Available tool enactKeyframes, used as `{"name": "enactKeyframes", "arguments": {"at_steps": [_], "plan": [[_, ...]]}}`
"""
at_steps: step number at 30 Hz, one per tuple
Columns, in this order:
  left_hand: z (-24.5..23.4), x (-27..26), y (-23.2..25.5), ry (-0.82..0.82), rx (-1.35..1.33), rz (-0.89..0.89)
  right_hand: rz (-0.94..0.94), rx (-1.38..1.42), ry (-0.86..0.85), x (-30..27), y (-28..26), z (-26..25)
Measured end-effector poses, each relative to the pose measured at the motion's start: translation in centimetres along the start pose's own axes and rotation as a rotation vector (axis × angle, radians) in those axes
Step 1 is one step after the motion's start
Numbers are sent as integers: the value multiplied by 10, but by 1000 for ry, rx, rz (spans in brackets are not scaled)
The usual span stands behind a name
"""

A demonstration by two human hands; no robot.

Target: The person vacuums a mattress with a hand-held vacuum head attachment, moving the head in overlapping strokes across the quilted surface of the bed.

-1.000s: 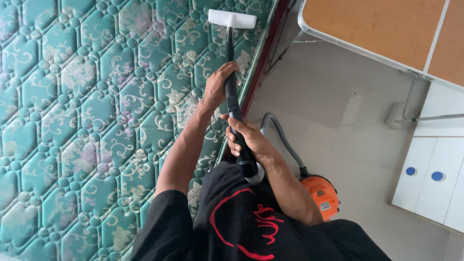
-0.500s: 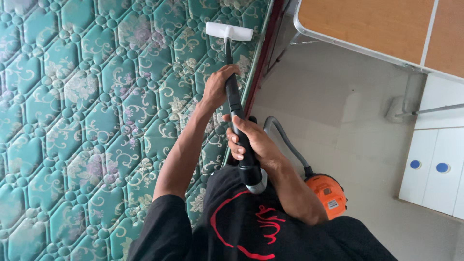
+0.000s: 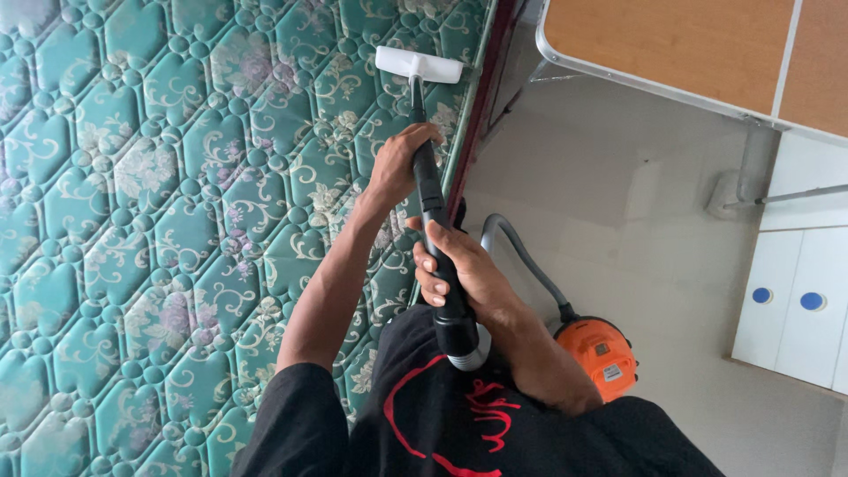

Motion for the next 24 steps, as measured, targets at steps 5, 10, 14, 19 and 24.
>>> {"name": "enactKeyframes", "arguments": {"at_steps": [5,10,14,19,24], "plan": [[4,7,-15,-7,0,-16,-5,-43,25,13,-3,-2],[10,17,-36,-12,3,-12,-15,-84,42,31,-4,-12],[12,23,-57,-12,-58,4,-11,-90,25,56,-1,-26],[13,38,-77,-34,-103,23,-20,-103,5,84,-4,-41],[15,55,-93,-17,-86,55,-19,-90,32,105,-13,-47]]}}
Point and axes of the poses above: each hand's wrist, its own x-axis towards the middle knuckle, its own z-axis out of the palm, y = z × x, the point moved 1 cm from there along x, towards the middle knuckle, and after that the axes turned 5 degrees about x, right-handed, at the moved point
